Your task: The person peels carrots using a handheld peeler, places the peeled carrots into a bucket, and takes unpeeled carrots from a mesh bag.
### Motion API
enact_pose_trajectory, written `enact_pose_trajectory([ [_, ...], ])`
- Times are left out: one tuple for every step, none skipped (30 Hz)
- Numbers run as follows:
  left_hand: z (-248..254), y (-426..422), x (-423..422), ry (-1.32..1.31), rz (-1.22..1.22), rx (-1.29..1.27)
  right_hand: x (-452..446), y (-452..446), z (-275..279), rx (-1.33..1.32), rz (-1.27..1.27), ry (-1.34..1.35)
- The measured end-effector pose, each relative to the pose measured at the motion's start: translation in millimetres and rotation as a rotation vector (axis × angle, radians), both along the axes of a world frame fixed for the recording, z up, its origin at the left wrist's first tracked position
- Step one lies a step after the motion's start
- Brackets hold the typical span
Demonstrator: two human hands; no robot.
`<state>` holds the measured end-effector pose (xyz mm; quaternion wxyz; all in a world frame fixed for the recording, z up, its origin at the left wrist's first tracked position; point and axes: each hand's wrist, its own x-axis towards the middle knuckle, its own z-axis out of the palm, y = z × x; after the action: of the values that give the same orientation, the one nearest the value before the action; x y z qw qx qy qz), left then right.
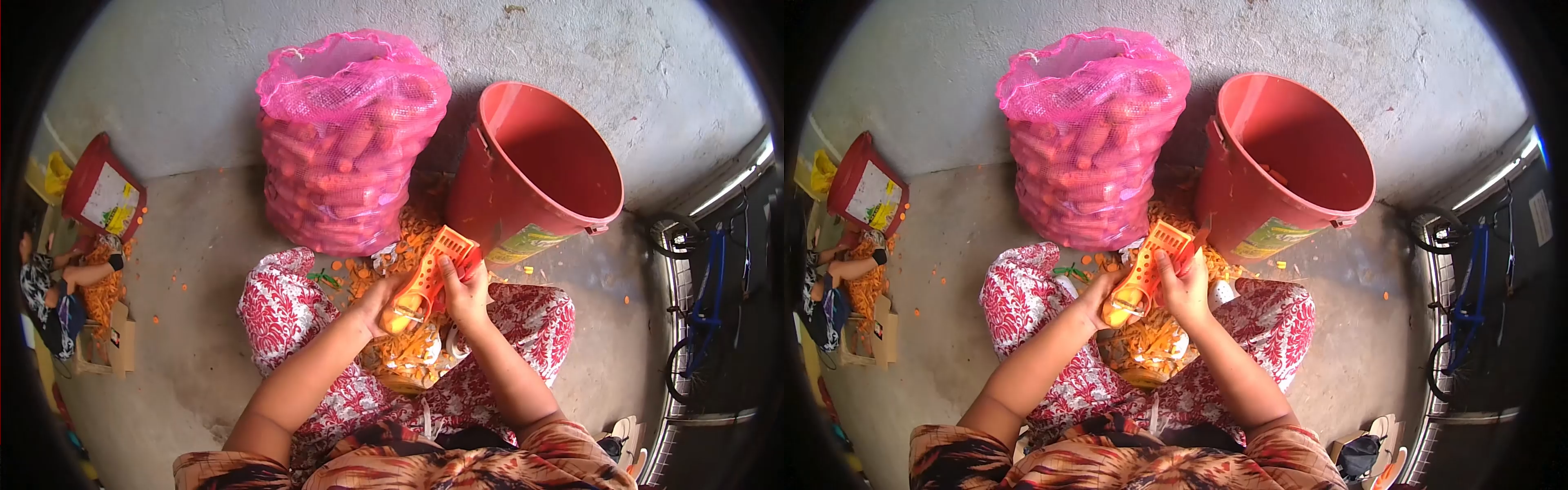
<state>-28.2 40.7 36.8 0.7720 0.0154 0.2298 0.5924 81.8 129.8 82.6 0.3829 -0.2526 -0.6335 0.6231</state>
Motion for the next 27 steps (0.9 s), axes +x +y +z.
enact_pose_trajectory([
  [-3,0,0,-0.013,-0.044,0.011,-1,5,-5,0.033,-0.099,0.032],
  [-6,1,-2,-0.023,-0.09,0.022,-2,12,-8,0.066,-0.199,0.067],
  [-7,1,-3,-0.033,-0.136,0.032,3,27,0,0.043,-0.237,0.063],
  [-6,0,-4,-0.023,-0.135,0.028,6,49,-3,0.162,-0.385,0.039],
  [-4,-1,-3,-0.013,-0.139,0.025,12,62,6,0.111,-0.452,0.085],
  [-3,-1,-3,-0.003,-0.143,0.023,15,69,12,0.061,-0.52,0.131],
  [-4,0,-4,-0.019,-0.133,0.001,16,69,13,0.028,-0.498,0.157],
  [-5,1,-5,-0.037,-0.12,-0.019,16,68,12,-0.005,-0.473,0.183],
  [-7,1,-5,-0.056,-0.105,-0.043,17,65,11,-0.04,-0.446,0.206],
  [-7,2,-4,-0.034,-0.088,-0.055,11,47,24,-0.084,-0.417,0.142],
  [-6,4,-4,-0.012,-0.069,-0.068,9,37,19,-0.088,-0.349,0.094],
  [-6,4,-5,0.01,-0.051,-0.083,8,27,14,-0.093,-0.282,0.046],
  [-7,4,-6,-0.002,-0.049,-0.01,5,17,13,-0.133,-0.204,0.01],
  [-6,4,-4,-0.014,0.011,-0.077,3,8,12,-0.172,-0.128,-0.025],
  [11,6,-1,-0.026,0.07,-0.142,1,1,7,-0.15,-0.085,0.009],
  [22,8,1,-0.038,0.129,-0.207,2,-3,5,-0.181,-0.028,-0.064],
  [26,8,2,-0.07,0.134,-0.239,0,-6,2,-0.131,-0.023,-0.05],
  [19,7,1,-0.087,0.062,-0.115,-1,-7,-1,-0.08,-0.017,-0.037],
  [4,4,-3,-0.102,-0.011,0.009,-3,-4,-3,-0.05,-0.079,0.011],
  [-10,2,-6,-0.116,-0.084,0.135,-5,1,-4,-0.02,-0.142,0.059],
  [-20,2,-7,-0.083,-0.117,0.055,-7,9,-7,0.011,-0.206,0.107],
  [-20,2,-7,-0.081,-0.124,0.05,-2,29,-13,0.121,-0.283,0.113],
  [-18,2,-7,-0.08,-0.134,0.044,4,53,-19,0.32,-0.44,0.044],
  [-17,2,-6,-0.08,-0.144,0.038,7,64,-6,0.202,-0.537,0.067],
  [-16,1,-5,-0.058,-0.132,0.066,11,67,5,0.112,-0.553,0.105],
  [-16,2,-6,-0.063,-0.092,0.026,13,68,12,0.024,-0.567,0.144],
  [-17,4,-7,-0.066,-0.05,-0.012,12,65,15,0.009,-0.515,0.15],
])
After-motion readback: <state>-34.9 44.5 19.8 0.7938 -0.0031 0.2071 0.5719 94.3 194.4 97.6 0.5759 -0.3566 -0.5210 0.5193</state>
